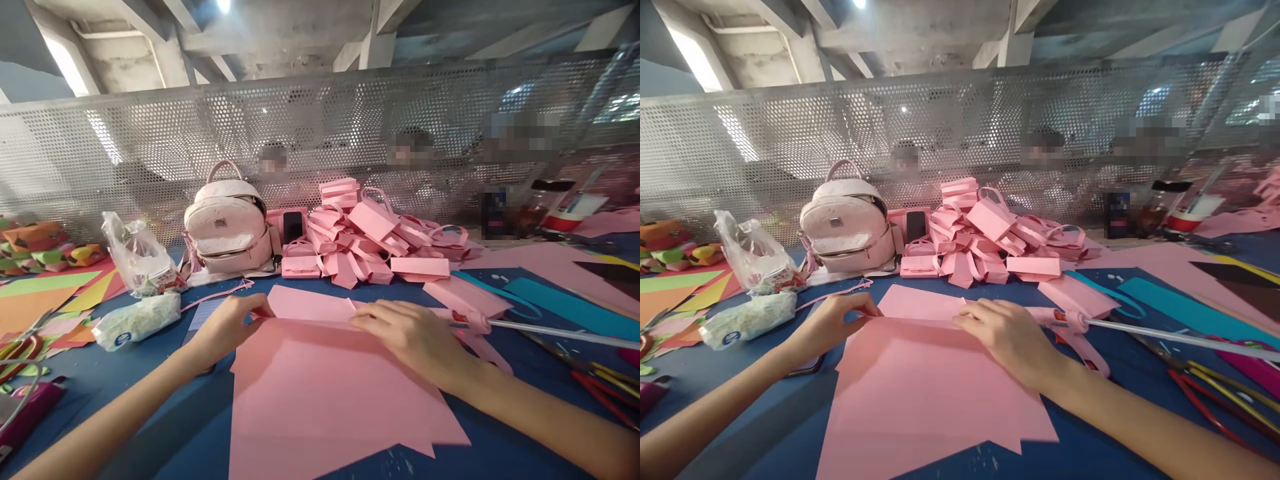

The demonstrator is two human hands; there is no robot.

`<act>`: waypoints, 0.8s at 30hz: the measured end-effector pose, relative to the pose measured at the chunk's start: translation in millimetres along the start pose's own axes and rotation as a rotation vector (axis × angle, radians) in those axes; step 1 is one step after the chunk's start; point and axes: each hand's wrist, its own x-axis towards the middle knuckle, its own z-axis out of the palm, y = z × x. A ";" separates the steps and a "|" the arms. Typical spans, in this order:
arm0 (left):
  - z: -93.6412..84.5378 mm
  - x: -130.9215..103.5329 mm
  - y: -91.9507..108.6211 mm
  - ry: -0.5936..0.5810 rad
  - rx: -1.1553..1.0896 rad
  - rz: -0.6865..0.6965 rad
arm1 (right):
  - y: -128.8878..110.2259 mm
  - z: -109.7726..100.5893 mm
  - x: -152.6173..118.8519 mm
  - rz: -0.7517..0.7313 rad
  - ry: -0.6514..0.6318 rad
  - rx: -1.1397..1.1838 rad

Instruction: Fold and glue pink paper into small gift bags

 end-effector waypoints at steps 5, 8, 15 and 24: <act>40.1 -14.7 8.7 -0.121 0.442 0.284 | -7.2 14.6 -2.9 -0.187 -0.035 0.101; 60.0 -24.1 15.7 -0.207 0.460 0.351 | -8.2 13.6 -6.6 -0.167 -0.176 0.206; 69.7 -42.8 26.8 -0.272 0.401 0.345 | -16.6 8.4 -9.8 0.100 -0.350 0.471; 43.5 -39.4 1.7 0.034 0.272 0.295 | -18.8 40.0 -18.0 0.137 -0.371 0.530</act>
